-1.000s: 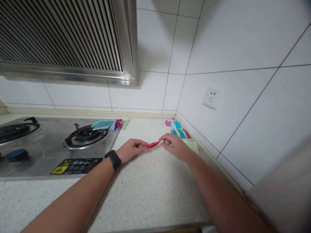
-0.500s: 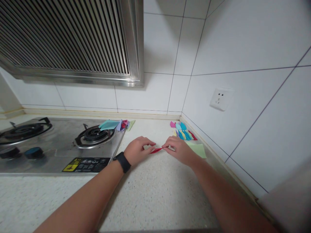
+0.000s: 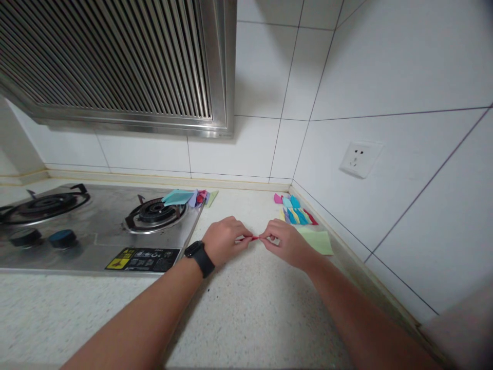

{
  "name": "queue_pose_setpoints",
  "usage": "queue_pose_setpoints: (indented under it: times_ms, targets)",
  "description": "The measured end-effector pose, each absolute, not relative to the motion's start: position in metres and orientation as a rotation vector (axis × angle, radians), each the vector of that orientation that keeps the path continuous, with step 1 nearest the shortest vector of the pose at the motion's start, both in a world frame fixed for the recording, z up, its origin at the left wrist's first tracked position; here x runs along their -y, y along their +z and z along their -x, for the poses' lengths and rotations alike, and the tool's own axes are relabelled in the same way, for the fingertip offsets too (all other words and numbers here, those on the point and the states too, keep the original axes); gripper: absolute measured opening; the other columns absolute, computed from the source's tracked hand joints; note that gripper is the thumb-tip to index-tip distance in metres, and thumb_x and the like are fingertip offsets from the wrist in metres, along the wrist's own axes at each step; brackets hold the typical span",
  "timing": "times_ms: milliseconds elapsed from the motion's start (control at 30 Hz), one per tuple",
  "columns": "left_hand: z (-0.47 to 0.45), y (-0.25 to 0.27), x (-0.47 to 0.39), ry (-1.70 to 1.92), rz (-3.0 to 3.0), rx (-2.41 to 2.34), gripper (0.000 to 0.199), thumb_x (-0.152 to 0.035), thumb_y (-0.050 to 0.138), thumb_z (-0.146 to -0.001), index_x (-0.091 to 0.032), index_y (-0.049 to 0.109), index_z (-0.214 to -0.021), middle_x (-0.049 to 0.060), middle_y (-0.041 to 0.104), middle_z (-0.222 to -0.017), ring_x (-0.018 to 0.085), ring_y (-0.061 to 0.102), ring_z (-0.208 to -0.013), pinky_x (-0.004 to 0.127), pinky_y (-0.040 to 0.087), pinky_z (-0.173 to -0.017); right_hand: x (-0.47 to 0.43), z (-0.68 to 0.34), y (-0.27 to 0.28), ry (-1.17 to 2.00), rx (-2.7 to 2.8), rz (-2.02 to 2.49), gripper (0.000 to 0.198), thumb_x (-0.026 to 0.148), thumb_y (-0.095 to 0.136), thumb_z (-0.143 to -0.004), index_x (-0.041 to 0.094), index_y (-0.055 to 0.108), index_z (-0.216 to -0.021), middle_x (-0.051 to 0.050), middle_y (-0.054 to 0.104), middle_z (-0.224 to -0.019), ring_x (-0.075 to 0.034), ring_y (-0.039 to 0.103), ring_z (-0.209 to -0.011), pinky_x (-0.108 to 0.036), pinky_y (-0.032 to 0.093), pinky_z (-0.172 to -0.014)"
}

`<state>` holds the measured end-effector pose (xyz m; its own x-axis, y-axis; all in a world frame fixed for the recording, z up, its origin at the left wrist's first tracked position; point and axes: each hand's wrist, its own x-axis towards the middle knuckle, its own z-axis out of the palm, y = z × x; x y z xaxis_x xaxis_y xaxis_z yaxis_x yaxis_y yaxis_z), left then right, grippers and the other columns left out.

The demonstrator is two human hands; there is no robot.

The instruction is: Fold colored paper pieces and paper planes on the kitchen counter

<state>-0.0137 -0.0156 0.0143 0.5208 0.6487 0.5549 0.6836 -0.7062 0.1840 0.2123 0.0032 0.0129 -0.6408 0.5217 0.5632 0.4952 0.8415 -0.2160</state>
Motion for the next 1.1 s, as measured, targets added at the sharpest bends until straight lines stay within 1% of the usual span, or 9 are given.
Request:
queue_pose_setpoints:
  times_ms: [200, 433, 567, 700, 800, 1100]
  targets:
    - [0.014, 0.016, 0.017, -0.873, 2.607, 1.113, 0.015, -0.027, 0.056, -0.086, -0.022, 0.069, -0.083, 0.001, 0.068, -0.078, 0.017, 0.056, -0.080, 0.028, 0.041, -0.069, 0.001, -0.208, 0.014, 0.082, 2.357, 0.756, 0.008, 0.012, 0.061, -0.079, 0.018, 0.059, -0.084, -0.001, 0.054, -0.074, -0.015, 0.050, -0.073, -0.028, 0.037, -0.068]
    - [0.010, 0.015, 0.018, -0.953, 2.560, 1.077, 0.013, -0.026, 0.056, -0.085, -0.020, 0.067, -0.079, 0.001, 0.066, -0.075, 0.017, 0.054, -0.077, 0.028, 0.041, -0.068, 0.003, -0.203, 0.014, 0.102, 2.319, 0.767, 0.005, 0.015, 0.060, -0.083, 0.019, 0.060, -0.087, 0.001, 0.050, -0.069, -0.014, 0.048, -0.069, -0.027, 0.036, -0.066]
    - [0.009, 0.016, 0.020, -0.979, 2.557, 1.099, 0.013, -0.025, 0.057, -0.085, -0.020, 0.067, -0.078, 0.001, 0.066, -0.074, 0.016, 0.054, -0.077, 0.028, 0.040, -0.067, 0.004, -0.202, 0.014, 0.122, 2.325, 0.746, 0.004, 0.017, 0.060, -0.086, 0.019, 0.062, -0.088, 0.000, 0.054, -0.071, -0.015, 0.050, -0.071, -0.028, 0.038, -0.068]
    - [0.009, 0.016, 0.021, -1.003, 2.569, 1.119, 0.013, -0.024, 0.058, -0.085, -0.020, 0.066, -0.075, 0.001, 0.065, -0.073, 0.016, 0.054, -0.076, 0.027, 0.041, -0.067, 0.003, -0.202, 0.014, 0.110, 2.356, 0.717, 0.006, 0.020, 0.060, -0.087, 0.019, 0.063, -0.083, -0.001, 0.056, -0.071, -0.016, 0.051, -0.073, -0.029, 0.038, -0.068]
    - [0.009, 0.016, 0.021, -0.991, 2.569, 1.104, 0.014, -0.024, 0.057, -0.085, -0.019, 0.066, -0.074, 0.001, 0.064, -0.072, 0.015, 0.054, -0.075, 0.028, 0.041, -0.067, 0.003, -0.202, 0.013, 0.090, 2.379, 0.698, 0.009, 0.019, 0.059, -0.088, 0.018, 0.064, -0.080, -0.002, 0.057, -0.073, -0.016, 0.052, -0.075, -0.029, 0.039, -0.068]
    - [0.009, 0.013, 0.020, -0.997, 2.622, 1.043, 0.014, -0.024, 0.057, -0.085, -0.019, 0.066, -0.076, 0.002, 0.063, -0.071, 0.016, 0.053, -0.075, 0.028, 0.041, -0.067, 0.004, -0.203, 0.015, 0.089, 2.423, 0.677, 0.011, 0.017, 0.057, -0.088, 0.019, 0.066, -0.082, -0.003, 0.060, -0.076, -0.016, 0.054, -0.076, -0.029, 0.040, -0.070]
